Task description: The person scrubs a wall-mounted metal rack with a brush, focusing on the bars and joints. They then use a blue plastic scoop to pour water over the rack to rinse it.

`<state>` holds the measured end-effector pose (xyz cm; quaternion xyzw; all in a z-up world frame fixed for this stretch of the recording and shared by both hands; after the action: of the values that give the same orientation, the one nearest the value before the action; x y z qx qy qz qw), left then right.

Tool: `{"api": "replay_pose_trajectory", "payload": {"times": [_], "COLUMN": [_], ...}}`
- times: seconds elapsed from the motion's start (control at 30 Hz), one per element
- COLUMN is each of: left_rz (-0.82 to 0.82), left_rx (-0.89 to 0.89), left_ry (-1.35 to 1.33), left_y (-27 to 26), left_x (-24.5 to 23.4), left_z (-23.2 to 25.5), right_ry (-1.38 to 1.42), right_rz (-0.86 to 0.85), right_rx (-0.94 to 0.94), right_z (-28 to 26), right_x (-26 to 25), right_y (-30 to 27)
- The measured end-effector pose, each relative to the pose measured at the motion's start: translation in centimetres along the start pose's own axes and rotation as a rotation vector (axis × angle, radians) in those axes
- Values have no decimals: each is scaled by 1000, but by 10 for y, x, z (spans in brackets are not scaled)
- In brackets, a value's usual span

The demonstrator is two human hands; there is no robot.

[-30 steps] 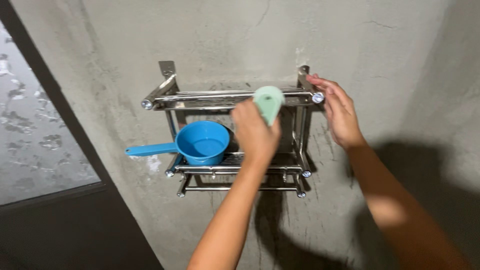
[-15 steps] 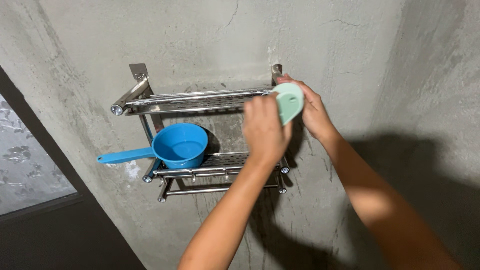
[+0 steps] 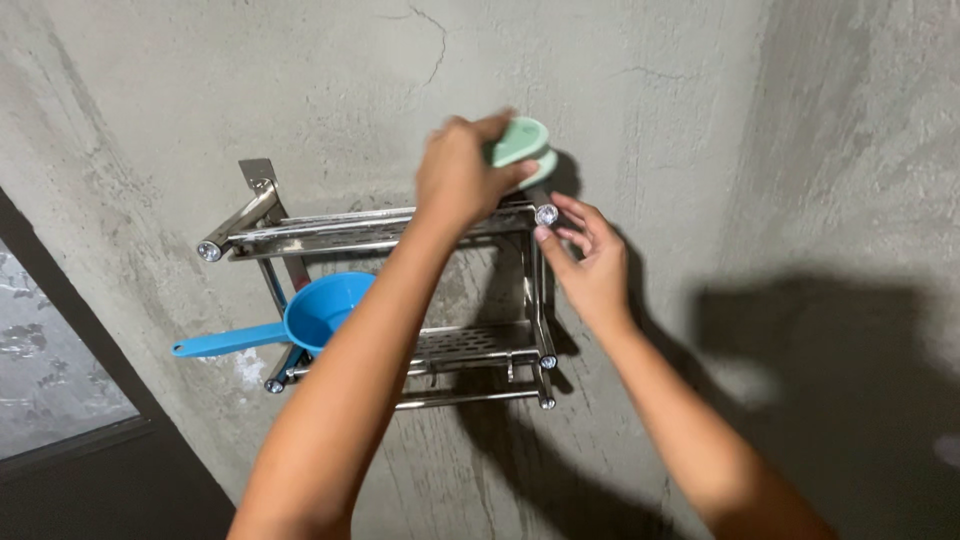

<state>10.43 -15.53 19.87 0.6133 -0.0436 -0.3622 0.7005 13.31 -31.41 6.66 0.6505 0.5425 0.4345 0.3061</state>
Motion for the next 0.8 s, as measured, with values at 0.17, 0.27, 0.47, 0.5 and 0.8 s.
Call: {"api": "replay_pose_trajectory", "payload": {"times": [0.17,0.27,0.47,0.5,0.8], "left_rz": [-341,-304,-444,-451,-338], "left_rx": [-29,-39,-157,-133,-24], "left_ry": [-171,-121,-343,-383,-296], "left_y": [36,40,33,35,38], "left_x": [78,95,108,107,87], "left_z": [-17,-33,-60,-57,-59], "right_ry": [-154,-196,-264,-261,-292], "right_rz": [156,161,73,71,81], "right_rx": [-49,-119,-245,-234,-312], "right_z": [-19,-34,-48,-46,-45], "right_x": [-5,-6,-1,-1,1], "right_y": [5,7,12,14,16]}}
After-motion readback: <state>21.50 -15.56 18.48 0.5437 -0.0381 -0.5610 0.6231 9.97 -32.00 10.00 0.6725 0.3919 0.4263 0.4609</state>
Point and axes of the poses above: each hand's wrist, its own y-axis towards the middle knuckle, its own x-axis out of the palm, z = x × y, the point moved 9 cm from there along y, towards the middle knuckle, and after that the axes turned 8 degrees about z, right-handed, at the moved point
